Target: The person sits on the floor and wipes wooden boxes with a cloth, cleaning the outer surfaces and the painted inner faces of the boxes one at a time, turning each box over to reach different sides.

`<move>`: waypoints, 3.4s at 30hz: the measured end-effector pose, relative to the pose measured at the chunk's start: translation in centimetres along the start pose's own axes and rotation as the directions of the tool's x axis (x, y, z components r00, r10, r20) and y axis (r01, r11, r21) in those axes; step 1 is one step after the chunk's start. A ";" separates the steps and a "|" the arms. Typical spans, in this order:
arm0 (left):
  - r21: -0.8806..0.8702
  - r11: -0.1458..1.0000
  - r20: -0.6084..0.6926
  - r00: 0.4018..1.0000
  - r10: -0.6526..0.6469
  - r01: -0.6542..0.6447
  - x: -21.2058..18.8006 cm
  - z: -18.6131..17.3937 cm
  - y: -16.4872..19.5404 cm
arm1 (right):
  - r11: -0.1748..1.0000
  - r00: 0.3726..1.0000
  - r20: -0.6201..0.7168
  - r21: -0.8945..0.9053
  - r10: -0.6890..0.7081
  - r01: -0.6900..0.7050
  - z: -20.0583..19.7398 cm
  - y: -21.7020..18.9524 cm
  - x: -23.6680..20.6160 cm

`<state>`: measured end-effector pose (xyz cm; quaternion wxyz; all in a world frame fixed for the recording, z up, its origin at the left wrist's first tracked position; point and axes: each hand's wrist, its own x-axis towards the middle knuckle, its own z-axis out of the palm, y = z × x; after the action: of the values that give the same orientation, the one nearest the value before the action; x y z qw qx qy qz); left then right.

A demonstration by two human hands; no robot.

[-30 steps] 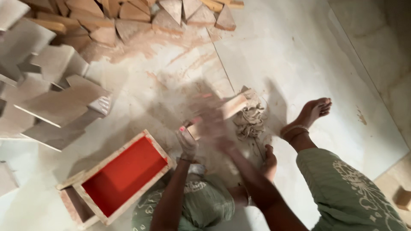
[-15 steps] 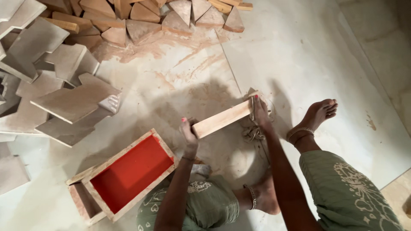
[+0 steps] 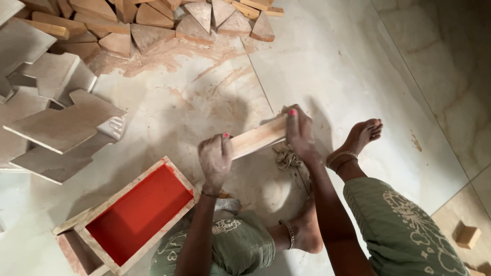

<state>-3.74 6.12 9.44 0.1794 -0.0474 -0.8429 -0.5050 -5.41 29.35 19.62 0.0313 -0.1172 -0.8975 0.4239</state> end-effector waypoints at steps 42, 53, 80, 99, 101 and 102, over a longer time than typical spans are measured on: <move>-0.124 0.976 -0.389 0.913 0.120 -0.181 -3.7 4.4 -6.5 | 0.256 0.731 0.462 -0.728 -0.503 0.636 8.8 -9.8 -2.6; -0.573 0.791 -0.055 0.953 -0.297 0.214 -4.0 4.3 -5.4 | 0.436 0.854 0.291 -0.761 -0.431 0.479 3.2 -6.6 0.4; -0.312 0.947 -0.169 0.985 0.027 -0.080 -4.1 4.9 -6.0 | 0.521 0.875 0.372 -0.703 -0.310 0.484 5.3 -9.0 -3.3; -0.282 0.918 -0.227 0.949 0.220 -0.280 -3.3 4.6 -4.9 | 0.466 0.482 0.001 -0.254 -0.876 0.847 10.0 -4.0 -4.8; -0.352 0.912 -0.200 0.969 0.147 -0.211 -3.0 3.5 -3.6 | 0.636 0.636 -0.120 -0.318 -0.762 0.703 8.1 -3.9 -3.0; -0.380 0.907 -0.188 0.975 0.118 -0.183 -2.7 2.9 -3.0 | 0.666 0.689 -0.148 -0.462 -0.709 0.586 6.5 -3.9 -1.8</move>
<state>-2.72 7.48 4.73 0.2720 -0.1067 -0.7002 -0.6514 -5.36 21.60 18.58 0.3015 0.1444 -0.9256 0.1776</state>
